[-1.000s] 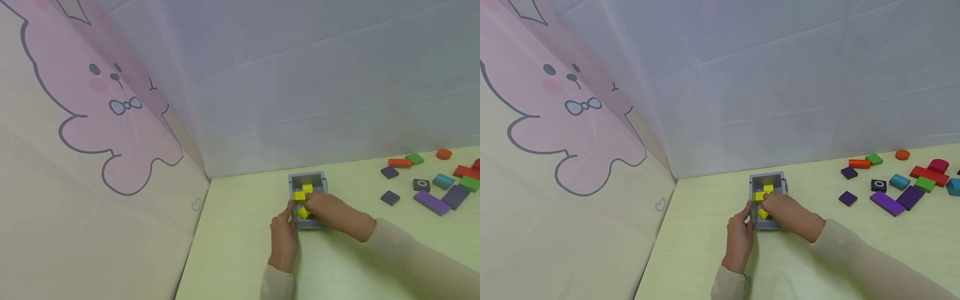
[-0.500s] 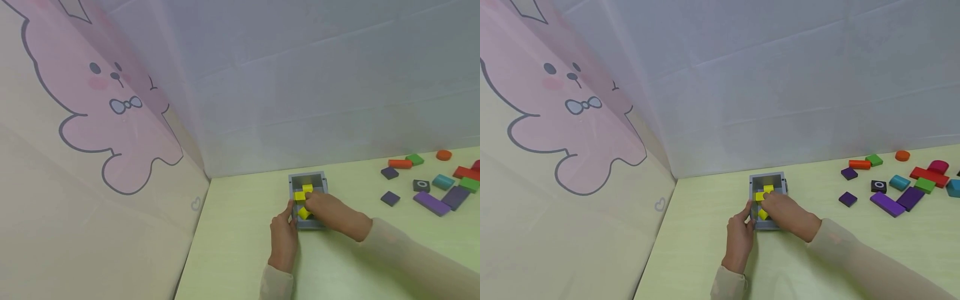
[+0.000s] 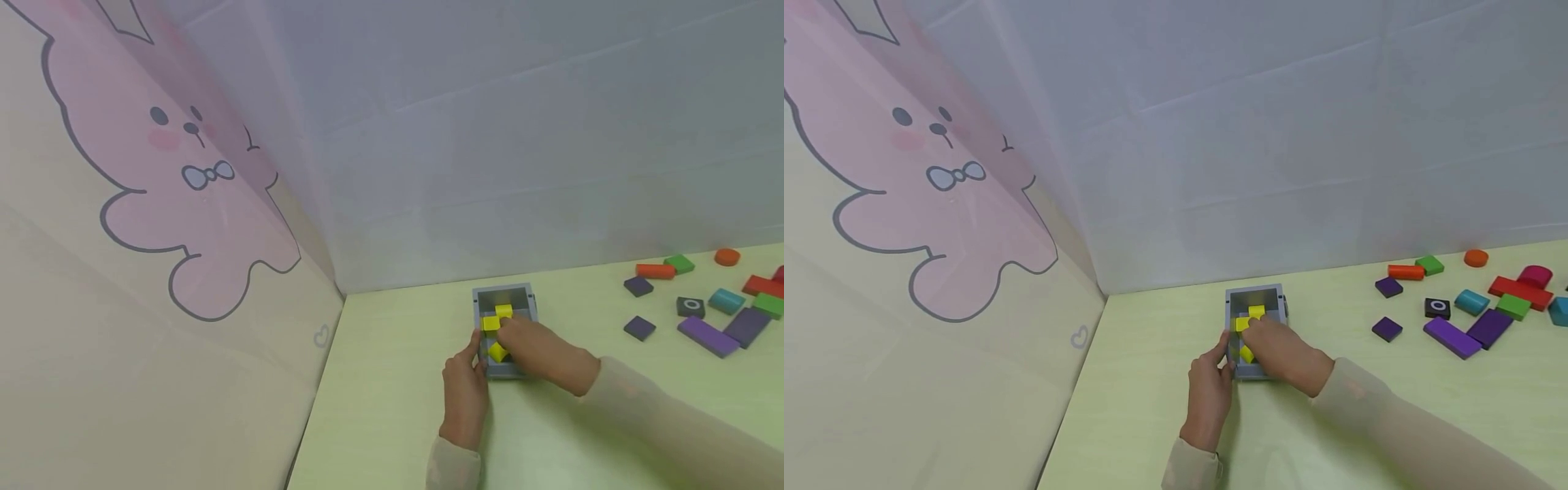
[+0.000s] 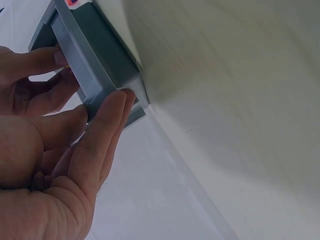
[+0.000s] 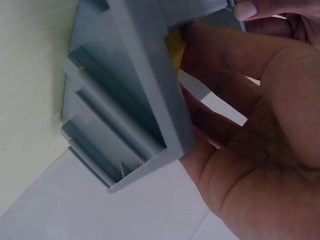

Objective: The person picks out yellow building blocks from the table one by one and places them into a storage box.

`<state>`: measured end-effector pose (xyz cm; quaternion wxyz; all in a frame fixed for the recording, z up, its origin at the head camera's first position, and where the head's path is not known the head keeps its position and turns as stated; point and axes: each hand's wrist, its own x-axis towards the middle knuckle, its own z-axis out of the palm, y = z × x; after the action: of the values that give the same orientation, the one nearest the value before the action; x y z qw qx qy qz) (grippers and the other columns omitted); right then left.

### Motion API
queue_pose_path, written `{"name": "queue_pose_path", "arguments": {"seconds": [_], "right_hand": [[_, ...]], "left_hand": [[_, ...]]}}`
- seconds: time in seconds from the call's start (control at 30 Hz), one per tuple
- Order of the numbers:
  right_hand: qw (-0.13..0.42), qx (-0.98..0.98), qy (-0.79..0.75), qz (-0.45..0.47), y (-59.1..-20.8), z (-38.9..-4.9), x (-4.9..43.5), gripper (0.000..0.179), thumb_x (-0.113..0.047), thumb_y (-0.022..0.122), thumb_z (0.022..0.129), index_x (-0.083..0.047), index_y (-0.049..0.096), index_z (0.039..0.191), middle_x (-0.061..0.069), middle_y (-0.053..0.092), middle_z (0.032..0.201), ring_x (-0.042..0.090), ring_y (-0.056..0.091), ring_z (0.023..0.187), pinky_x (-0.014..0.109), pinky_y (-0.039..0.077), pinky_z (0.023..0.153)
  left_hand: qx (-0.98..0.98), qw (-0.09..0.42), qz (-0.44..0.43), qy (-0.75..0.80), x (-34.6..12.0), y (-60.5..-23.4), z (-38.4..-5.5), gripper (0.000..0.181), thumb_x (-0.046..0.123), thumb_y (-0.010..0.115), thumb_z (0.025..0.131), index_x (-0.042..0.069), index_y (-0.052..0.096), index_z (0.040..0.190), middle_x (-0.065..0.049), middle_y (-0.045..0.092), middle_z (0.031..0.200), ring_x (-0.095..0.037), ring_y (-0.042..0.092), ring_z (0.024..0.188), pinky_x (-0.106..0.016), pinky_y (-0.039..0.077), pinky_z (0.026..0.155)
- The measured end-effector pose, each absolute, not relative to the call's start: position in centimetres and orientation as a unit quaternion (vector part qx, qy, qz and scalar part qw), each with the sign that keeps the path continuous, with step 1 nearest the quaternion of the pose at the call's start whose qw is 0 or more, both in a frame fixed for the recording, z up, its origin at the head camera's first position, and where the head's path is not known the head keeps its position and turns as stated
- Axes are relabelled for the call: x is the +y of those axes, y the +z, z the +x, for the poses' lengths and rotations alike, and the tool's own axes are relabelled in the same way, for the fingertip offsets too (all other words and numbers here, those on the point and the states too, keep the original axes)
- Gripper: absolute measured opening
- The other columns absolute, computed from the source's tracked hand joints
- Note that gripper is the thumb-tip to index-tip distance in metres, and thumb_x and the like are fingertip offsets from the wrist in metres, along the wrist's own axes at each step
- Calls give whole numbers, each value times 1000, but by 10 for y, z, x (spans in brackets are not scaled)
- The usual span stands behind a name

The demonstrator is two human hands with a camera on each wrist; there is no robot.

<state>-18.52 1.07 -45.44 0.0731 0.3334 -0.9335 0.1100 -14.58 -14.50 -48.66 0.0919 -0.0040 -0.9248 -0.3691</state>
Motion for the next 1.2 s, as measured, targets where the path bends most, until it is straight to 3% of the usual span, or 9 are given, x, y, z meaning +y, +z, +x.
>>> {"name": "queue_pose_path", "arguments": {"seconds": [0.67, 1.2], "right_hand": [[88, -931, 77, 344, -458, -183, 11, 23, 11, 82, 82, -2, 64, 85, 15, 65, 86, 19, 53, 70, 32, 56, 65], [111, -930, 69, 343, -463, -180, 10, 29, 8, 85, 81, -6, 60, 82, 8, 62, 79, 20, 59, 69, 32, 56, 64]], "left_hand": [[-923, 94, -7, -373, -145, -487, -147, 57, -9, 75, 91, 13, 67, 143, -15, 74, 127, -29, 73, 112, -34, 61, 84], [-924, 92, -5, -371, -145, -486, -147, 58, -9, 75, 91, 13, 67, 144, -15, 75, 126, -27, 73, 113, -37, 62, 86]]}}
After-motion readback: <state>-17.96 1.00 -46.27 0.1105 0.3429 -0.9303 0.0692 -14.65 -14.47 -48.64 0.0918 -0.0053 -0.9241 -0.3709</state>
